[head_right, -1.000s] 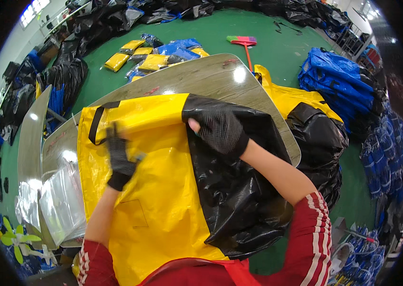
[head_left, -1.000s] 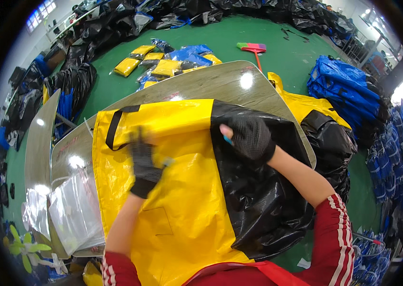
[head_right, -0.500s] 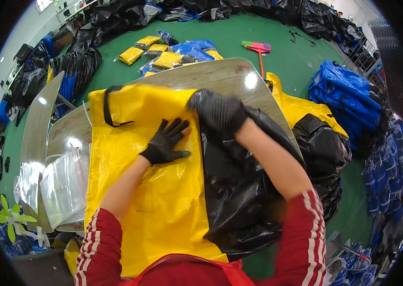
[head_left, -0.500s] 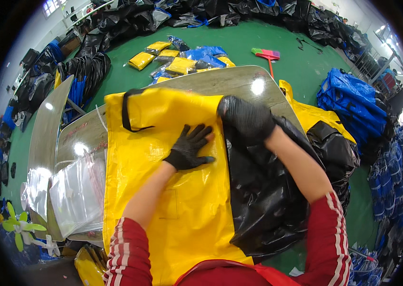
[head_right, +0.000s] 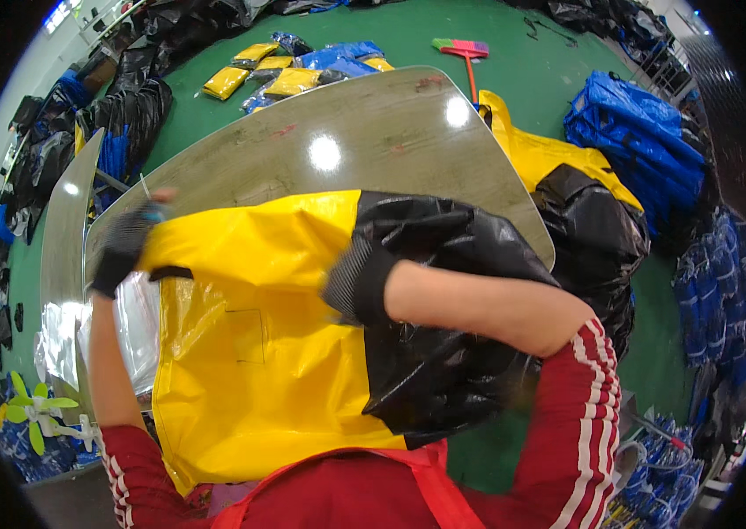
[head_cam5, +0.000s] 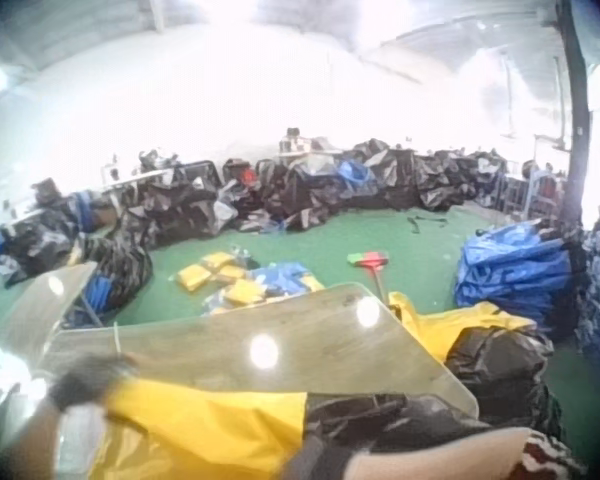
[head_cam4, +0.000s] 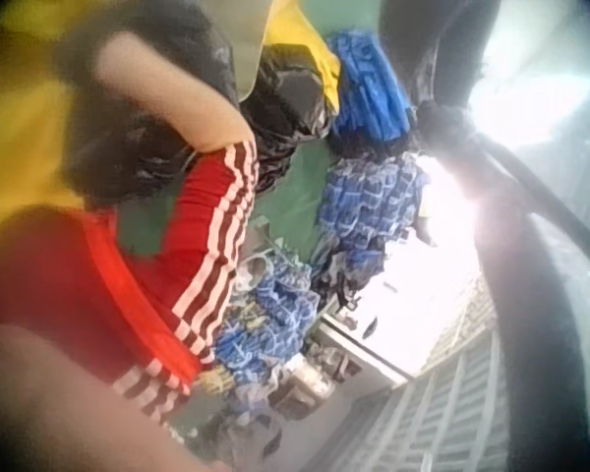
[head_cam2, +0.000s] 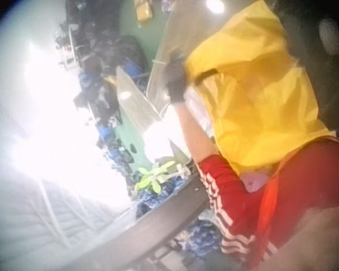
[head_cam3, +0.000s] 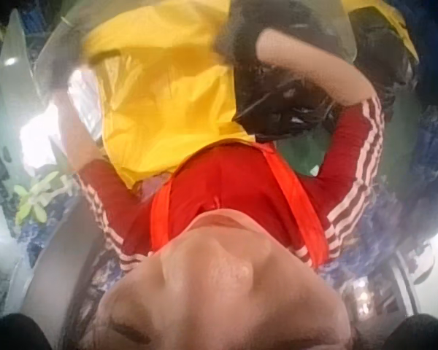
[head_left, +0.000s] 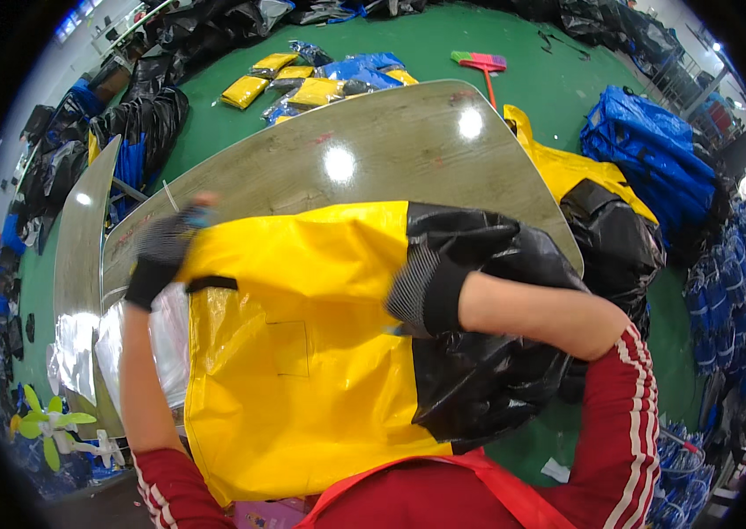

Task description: The person repeatedly folds yellow and blue plastic bags on a table, then places each folded bag into a clear plastic packaging bag. The person handles the bags one at a time, folding them neatly before packaging.

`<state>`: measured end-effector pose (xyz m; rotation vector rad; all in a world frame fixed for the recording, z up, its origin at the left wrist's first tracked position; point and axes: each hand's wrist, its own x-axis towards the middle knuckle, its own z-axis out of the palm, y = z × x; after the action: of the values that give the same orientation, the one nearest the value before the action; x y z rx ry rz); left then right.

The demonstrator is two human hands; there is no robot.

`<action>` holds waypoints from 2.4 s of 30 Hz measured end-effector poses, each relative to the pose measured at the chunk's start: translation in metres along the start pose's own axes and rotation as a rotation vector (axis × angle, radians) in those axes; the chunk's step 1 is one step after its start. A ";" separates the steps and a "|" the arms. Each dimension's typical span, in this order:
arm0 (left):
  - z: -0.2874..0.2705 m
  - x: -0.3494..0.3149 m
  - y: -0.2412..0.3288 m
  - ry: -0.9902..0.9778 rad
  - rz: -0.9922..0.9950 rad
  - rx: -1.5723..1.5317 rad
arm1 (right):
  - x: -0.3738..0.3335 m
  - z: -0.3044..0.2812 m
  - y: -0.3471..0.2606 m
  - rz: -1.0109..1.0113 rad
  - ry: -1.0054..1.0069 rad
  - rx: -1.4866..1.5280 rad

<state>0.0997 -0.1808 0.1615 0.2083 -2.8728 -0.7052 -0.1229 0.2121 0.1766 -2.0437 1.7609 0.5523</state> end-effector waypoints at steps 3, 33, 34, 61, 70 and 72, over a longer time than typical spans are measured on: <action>0.095 0.018 0.062 -0.244 0.103 0.467 | -0.009 0.014 0.027 0.184 0.911 0.045; 0.242 0.101 0.167 -0.002 0.197 0.405 | -0.107 0.069 0.066 0.063 0.708 0.703; 0.239 0.109 0.176 0.021 0.131 0.449 | -0.126 0.079 0.042 -0.182 0.715 0.792; 0.100 -0.265 0.029 -0.093 -0.350 0.460 | 0.004 0.120 0.135 0.503 0.159 0.582; 0.125 -0.223 0.017 0.573 -0.641 0.164 | -0.006 0.141 0.127 0.640 0.230 0.521; 0.104 -0.235 0.010 0.679 -0.664 0.026 | -0.011 0.145 0.129 0.666 0.218 0.511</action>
<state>0.3065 -0.0842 0.0439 1.1821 -2.1321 -0.5362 -0.2586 0.2800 0.0552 -1.1897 2.4083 0.0235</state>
